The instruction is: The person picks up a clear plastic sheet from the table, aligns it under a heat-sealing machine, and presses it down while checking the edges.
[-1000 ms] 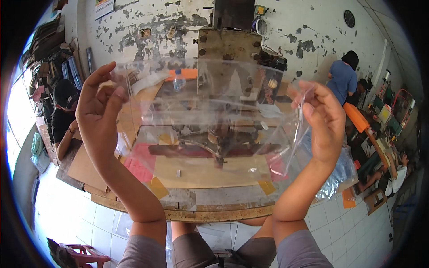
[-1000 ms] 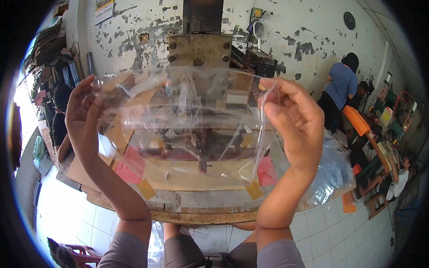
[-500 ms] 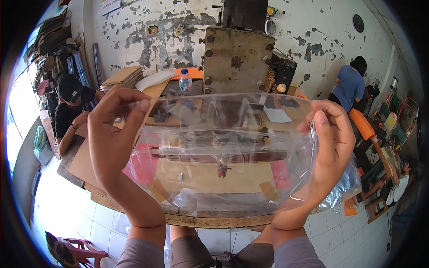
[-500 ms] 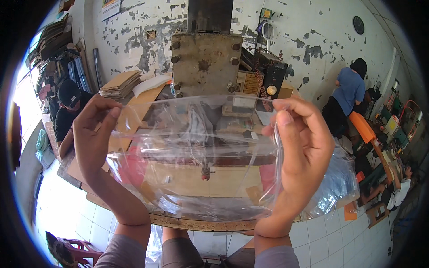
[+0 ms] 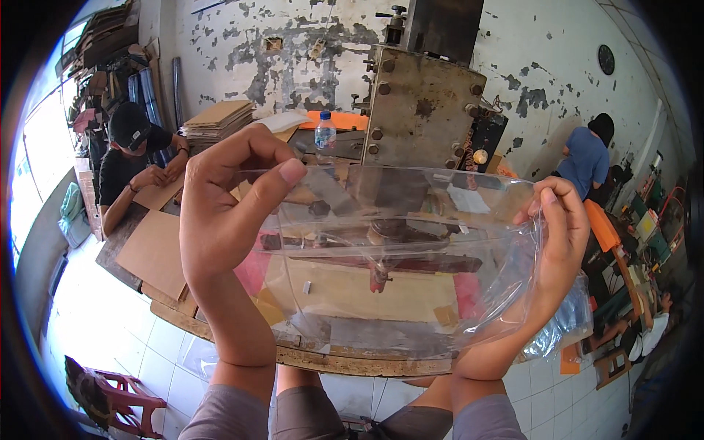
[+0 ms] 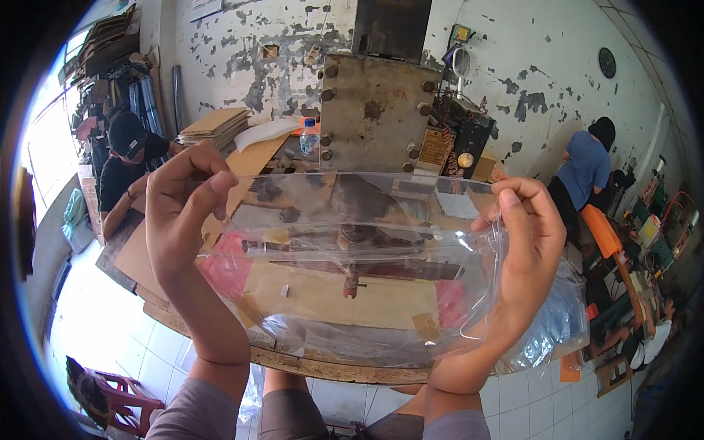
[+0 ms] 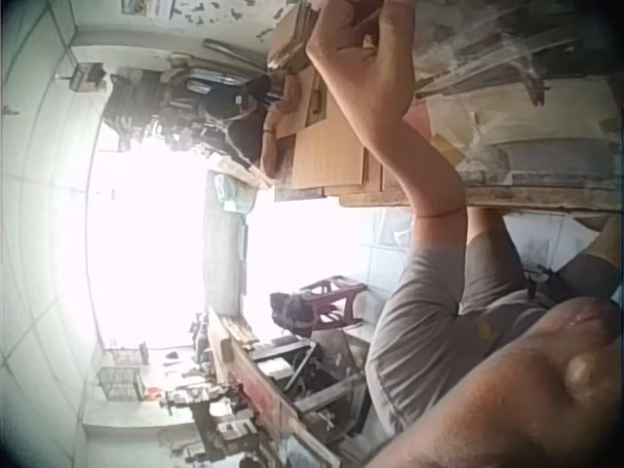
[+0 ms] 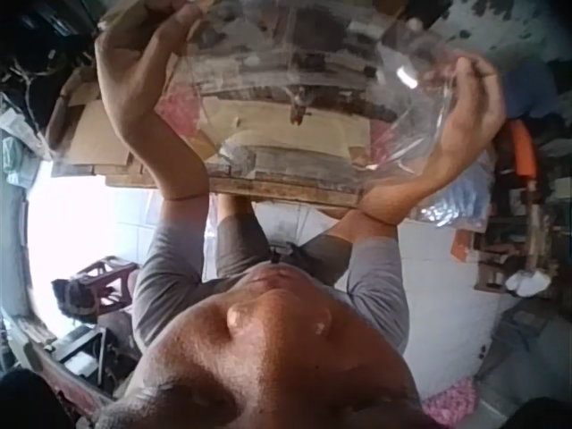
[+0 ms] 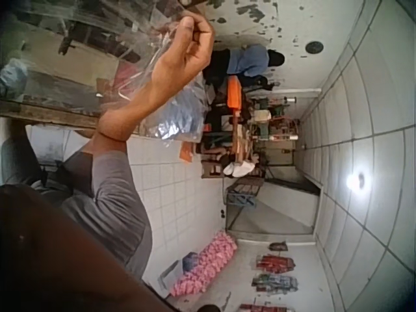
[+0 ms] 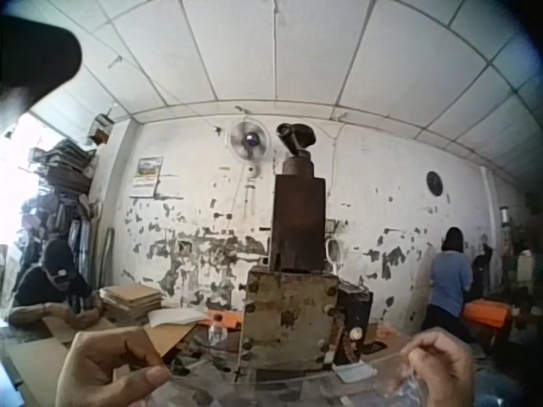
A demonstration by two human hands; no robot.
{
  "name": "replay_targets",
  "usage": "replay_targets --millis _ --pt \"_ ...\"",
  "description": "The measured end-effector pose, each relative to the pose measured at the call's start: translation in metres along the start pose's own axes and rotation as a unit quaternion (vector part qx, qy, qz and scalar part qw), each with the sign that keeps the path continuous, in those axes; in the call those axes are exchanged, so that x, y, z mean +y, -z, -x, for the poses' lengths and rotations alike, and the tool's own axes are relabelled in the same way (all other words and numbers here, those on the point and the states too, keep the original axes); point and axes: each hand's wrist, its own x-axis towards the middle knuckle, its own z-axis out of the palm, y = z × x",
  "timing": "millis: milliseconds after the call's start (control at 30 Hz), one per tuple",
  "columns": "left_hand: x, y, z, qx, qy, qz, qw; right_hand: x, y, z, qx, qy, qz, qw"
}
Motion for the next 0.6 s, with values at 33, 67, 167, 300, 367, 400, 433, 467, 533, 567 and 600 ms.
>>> replay_targets --millis 33,67,167,300,367,400,433,467,533,567,600 --pt "0.001 0.001 0.0 -0.001 0.004 0.012 1.0 0.002 -0.001 -0.001 0.0 -0.003 -0.004 1.0" --pt "0.002 0.002 0.001 -0.003 0.009 0.025 1.0 0.003 -0.002 -0.002 0.001 -0.008 -0.006 1.0" --pt "0.001 0.002 0.001 -0.004 0.01 0.023 1.0 0.006 -0.003 -0.003 0.004 -0.014 0.004 1.0" --pt "0.001 -0.005 -0.001 0.017 0.026 0.006 1.0 0.011 -0.001 -0.006 0.014 -0.034 -0.002 0.999" --pt "0.002 -0.004 0.0 0.02 0.02 0.0 1.0 0.012 -0.003 -0.007 0.008 -0.044 -0.008 0.999" --pt "0.002 -0.002 0.002 0.024 0.016 -0.001 1.0 0.012 -0.005 -0.007 0.004 -0.04 -0.003 0.999" --pt "0.001 -0.001 0.003 0.033 0.012 -0.002 0.999 0.012 -0.007 -0.007 0.001 -0.036 0.002 0.999" --pt "0.0 -0.004 0.002 0.037 0.009 -0.005 0.999 0.013 -0.007 -0.008 0.001 -0.035 0.004 0.999" --pt "0.0 -0.006 0.001 0.044 0.008 -0.01 0.999 0.014 -0.007 -0.009 0.002 -0.044 0.006 0.999" --pt "0.0 -0.007 0.001 0.045 0.011 -0.009 0.999 0.014 -0.006 -0.009 0.003 -0.049 0.008 0.999" --pt "0.0 -0.008 0.0 0.045 0.015 -0.008 0.999 0.015 -0.005 -0.009 0.003 -0.051 0.009 0.999"
